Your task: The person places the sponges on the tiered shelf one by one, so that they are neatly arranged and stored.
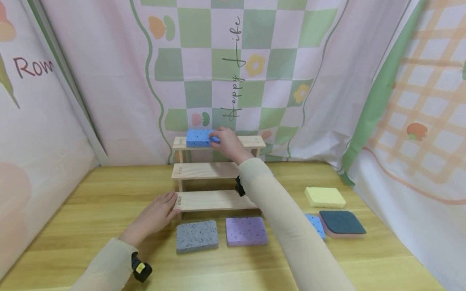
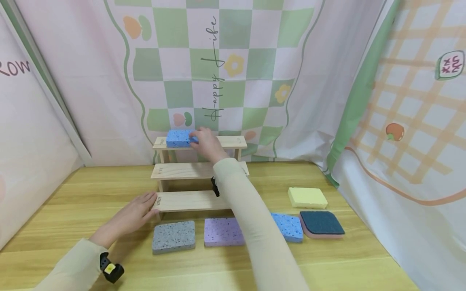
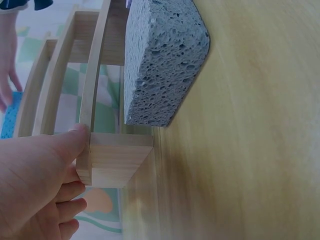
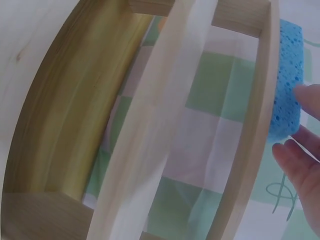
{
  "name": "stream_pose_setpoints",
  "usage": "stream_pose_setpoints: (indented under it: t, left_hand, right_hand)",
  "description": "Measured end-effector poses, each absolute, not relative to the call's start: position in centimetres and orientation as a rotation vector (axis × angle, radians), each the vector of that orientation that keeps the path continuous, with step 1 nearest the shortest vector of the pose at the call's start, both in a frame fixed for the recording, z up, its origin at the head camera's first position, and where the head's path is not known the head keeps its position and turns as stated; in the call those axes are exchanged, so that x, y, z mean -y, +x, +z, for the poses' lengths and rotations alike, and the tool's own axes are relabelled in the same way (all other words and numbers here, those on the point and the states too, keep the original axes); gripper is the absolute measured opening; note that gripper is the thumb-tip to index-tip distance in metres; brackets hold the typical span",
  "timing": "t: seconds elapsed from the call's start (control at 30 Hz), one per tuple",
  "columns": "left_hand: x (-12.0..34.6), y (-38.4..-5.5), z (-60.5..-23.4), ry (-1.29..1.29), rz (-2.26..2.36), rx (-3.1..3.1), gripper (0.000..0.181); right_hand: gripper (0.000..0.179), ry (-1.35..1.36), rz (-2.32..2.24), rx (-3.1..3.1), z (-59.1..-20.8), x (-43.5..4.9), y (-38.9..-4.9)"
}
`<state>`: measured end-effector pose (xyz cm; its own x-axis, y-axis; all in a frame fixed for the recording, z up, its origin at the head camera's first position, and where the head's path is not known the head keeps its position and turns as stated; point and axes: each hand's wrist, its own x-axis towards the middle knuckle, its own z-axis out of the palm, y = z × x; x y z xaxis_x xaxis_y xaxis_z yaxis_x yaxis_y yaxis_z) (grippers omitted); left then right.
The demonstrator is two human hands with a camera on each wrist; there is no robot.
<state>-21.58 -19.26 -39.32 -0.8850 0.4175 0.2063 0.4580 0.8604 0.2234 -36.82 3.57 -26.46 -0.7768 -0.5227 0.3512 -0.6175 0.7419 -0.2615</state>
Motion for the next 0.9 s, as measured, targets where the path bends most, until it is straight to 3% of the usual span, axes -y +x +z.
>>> stream_pose_setpoints:
  t: [0.23, 0.9]
  left_hand:
    - [19.3, -21.6, -39.2, -0.679, -0.408, 2.884, 0.053]
    - [19.3, -21.5, -39.3, -0.686, -0.401, 2.881, 0.053]
  right_hand:
    - [0.038, 0.858, 0.750, 2.704, -25.9, -5.5, -36.4]
    - [0.042, 0.843, 0.844, 2.584, -25.0, -12.1, -35.6]
